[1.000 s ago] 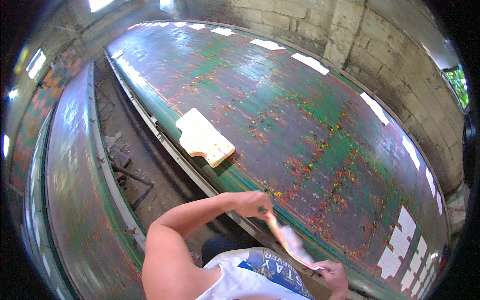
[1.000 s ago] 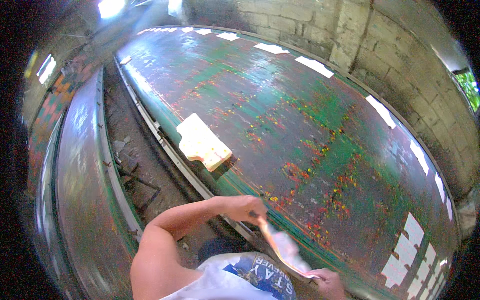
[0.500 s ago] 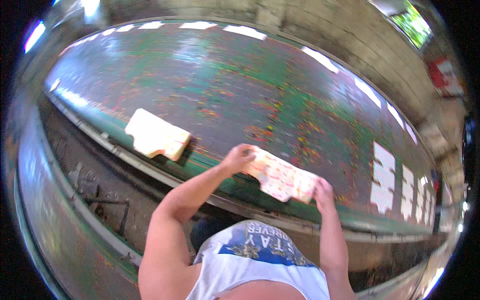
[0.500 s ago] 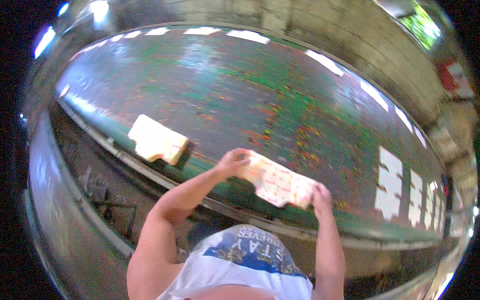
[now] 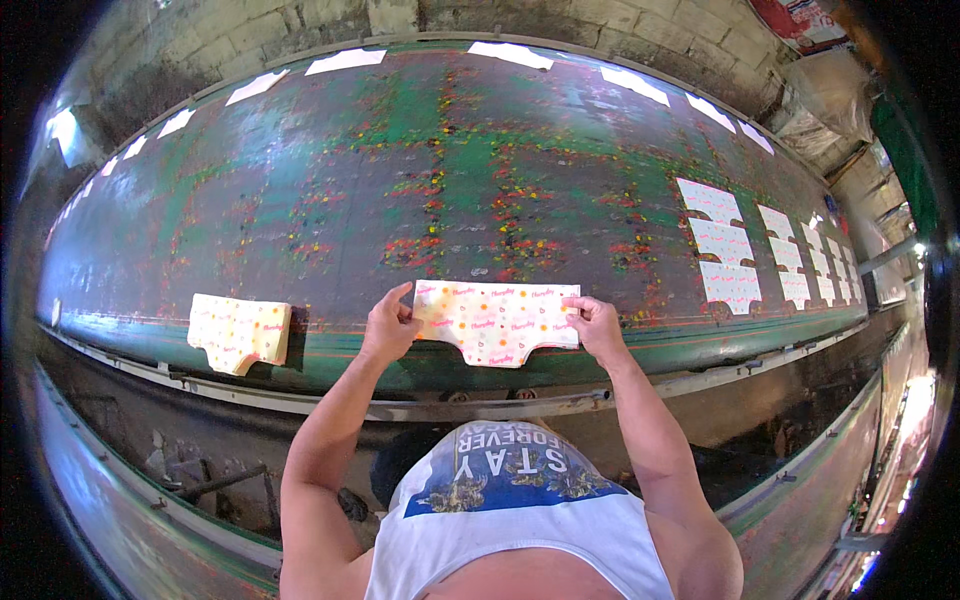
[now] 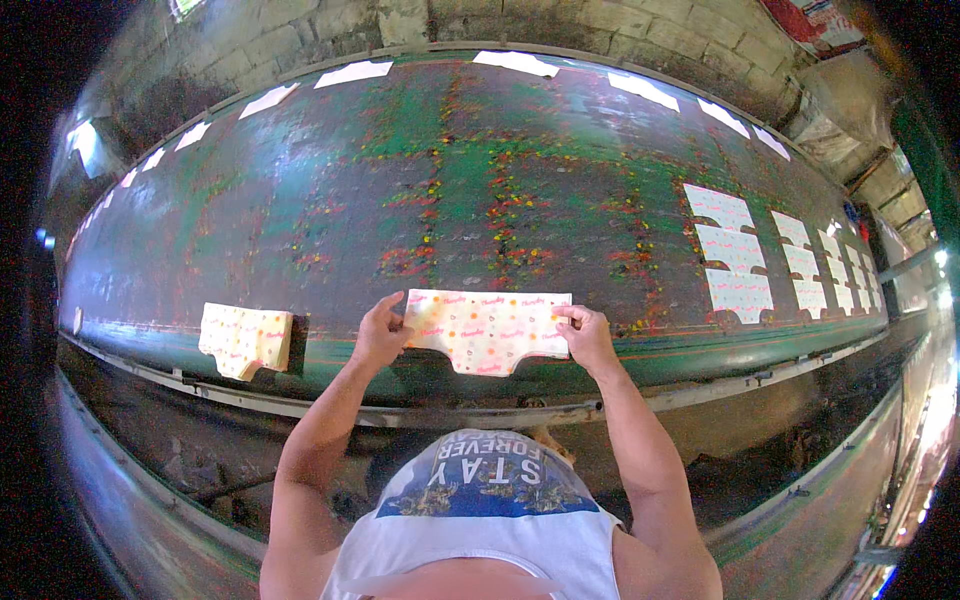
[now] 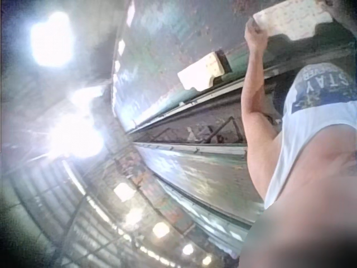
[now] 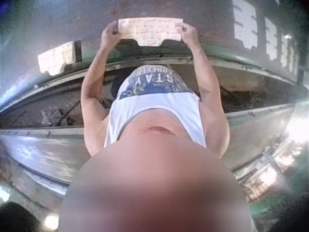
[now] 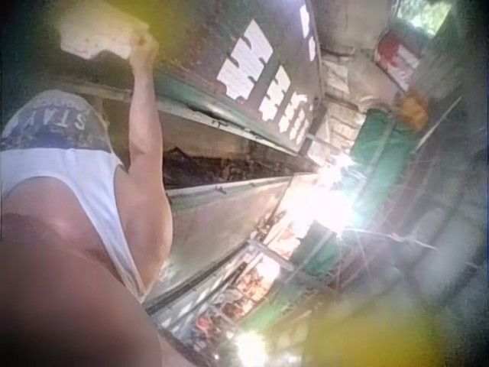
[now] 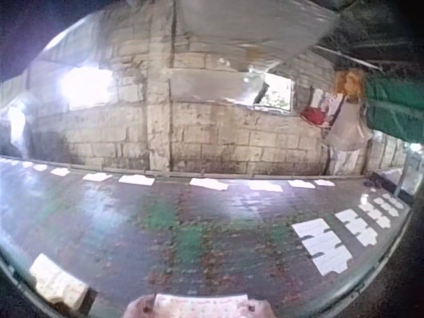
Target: The person repeatedly picks up small patterned paper sheets from a green conveyor belt, separates them, and places them in rows along the belt. The person handles the sheets one at a time, occasionally stacking them before arranging them in a line.
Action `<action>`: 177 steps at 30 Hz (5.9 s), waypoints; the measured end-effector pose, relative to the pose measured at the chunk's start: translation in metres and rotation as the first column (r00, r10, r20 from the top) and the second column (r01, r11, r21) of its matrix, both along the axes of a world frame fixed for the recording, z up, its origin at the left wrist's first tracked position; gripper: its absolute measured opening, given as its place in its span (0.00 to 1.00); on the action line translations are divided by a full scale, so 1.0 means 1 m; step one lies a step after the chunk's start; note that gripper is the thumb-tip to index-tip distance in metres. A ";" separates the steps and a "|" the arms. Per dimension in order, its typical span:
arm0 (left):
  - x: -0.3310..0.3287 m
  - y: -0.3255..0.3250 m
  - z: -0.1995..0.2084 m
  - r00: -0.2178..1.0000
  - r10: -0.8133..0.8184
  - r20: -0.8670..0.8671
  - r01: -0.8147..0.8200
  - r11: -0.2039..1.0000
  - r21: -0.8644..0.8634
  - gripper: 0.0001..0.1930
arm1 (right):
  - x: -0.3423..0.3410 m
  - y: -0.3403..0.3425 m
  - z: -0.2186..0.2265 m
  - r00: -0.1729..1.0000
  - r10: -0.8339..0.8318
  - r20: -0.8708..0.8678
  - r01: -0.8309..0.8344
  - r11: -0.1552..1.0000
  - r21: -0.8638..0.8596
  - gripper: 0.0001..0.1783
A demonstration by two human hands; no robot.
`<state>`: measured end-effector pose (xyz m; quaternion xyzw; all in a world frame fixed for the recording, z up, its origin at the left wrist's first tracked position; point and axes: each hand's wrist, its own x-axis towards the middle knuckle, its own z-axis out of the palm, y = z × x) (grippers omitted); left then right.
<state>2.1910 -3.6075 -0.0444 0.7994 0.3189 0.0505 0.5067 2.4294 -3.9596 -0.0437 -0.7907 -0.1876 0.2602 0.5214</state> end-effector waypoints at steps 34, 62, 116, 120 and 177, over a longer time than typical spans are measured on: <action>-0.270 0.084 0.078 0.902 0.266 0.341 -0.407 0.789 0.461 0.19 | -0.177 0.167 0.067 0.791 0.427 0.439 -0.474 0.881 -0.003 0.11; -0.343 0.150 0.121 0.932 -0.016 0.363 -0.140 0.906 0.400 0.16 | -0.235 0.319 0.062 0.894 0.288 0.344 -0.374 0.901 0.218 0.08; -0.738 0.712 0.112 0.941 -0.013 0.339 -0.151 0.879 0.452 0.12 | -0.693 0.904 0.120 0.581 0.710 0.399 -0.766 0.643 -0.028 0.24; -0.744 0.710 0.108 0.946 -0.001 0.323 -0.131 0.912 0.389 0.12 | -0.690 0.922 0.111 0.614 0.611 0.501 -0.720 0.693 0.037 0.31; -1.102 1.199 0.116 0.973 -0.186 0.136 0.096 0.865 0.493 0.12 | -0.973 1.384 0.088 0.585 0.568 0.580 -0.650 0.756 -0.084 0.22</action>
